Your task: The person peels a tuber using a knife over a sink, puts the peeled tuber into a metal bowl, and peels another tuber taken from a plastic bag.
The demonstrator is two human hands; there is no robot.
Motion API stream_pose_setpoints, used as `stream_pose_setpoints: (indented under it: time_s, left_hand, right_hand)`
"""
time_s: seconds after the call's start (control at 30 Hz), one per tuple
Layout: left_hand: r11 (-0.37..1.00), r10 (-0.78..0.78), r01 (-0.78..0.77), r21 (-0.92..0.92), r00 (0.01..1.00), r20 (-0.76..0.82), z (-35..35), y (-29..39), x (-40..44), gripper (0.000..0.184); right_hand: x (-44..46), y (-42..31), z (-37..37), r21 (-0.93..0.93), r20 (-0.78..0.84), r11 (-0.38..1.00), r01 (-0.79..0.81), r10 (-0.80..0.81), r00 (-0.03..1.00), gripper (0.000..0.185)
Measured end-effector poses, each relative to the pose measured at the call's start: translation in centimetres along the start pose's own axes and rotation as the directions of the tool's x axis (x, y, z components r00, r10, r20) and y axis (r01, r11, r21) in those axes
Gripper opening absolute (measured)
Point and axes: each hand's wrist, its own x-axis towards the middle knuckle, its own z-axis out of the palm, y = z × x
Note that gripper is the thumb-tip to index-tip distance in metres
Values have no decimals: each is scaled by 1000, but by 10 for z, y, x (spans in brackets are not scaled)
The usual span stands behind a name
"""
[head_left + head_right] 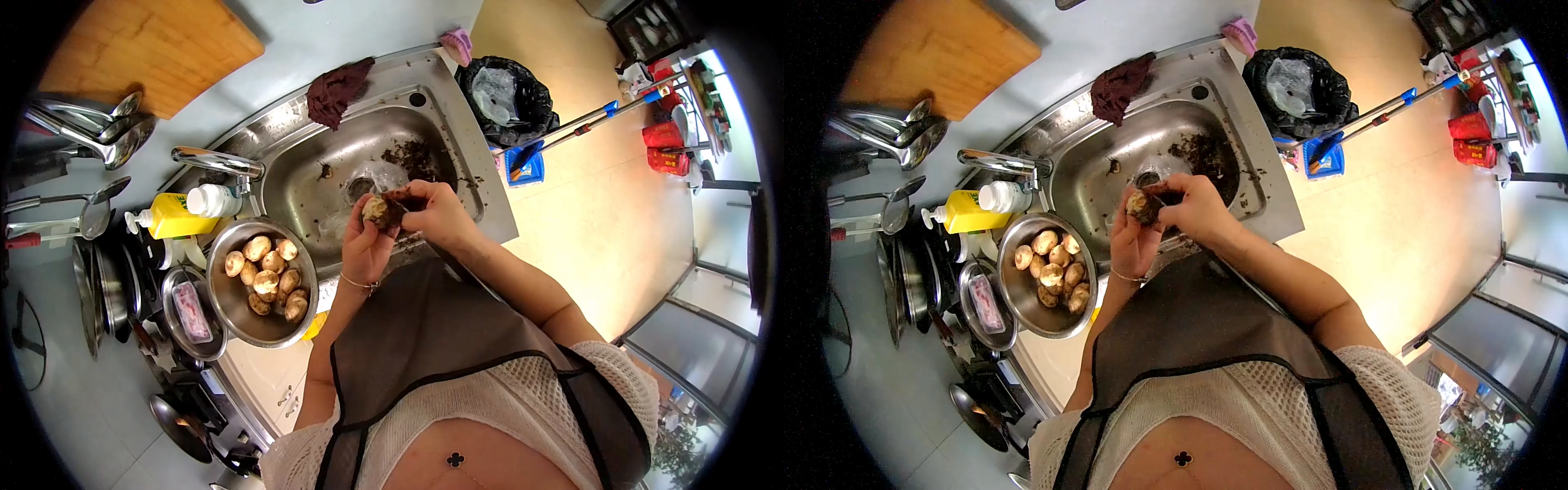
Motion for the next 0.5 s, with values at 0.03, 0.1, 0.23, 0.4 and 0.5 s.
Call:
stream_pose_setpoints:
  time_s: [0.03,0.1,0.23,0.4,0.5]
  left_hand:
    - [998,-43,45,-33,998,44,-2,2,0,44]
    - [999,-35,34,32,998,45,-2,8,1,46]
    - [955,47,-38,295,999,-24,-14,15,1,52]
    - [966,-63,105,236,982,-179,-6,21,1,53]
    - [961,-135,182,207,965,-223,11,25,-4,55]
  right_hand:
    - [-1,-2,-1,-1,0,1000,-1,1,1000,38]
    - [-3,-11,-3,65,22,992,-111,110,994,34]
    - [1,0,-5,-171,-80,984,-49,36,996,44]
    - [1,17,4,-418,-13,853,313,-350,937,63]
    - [-5,14,12,-443,48,825,350,-368,928,71]
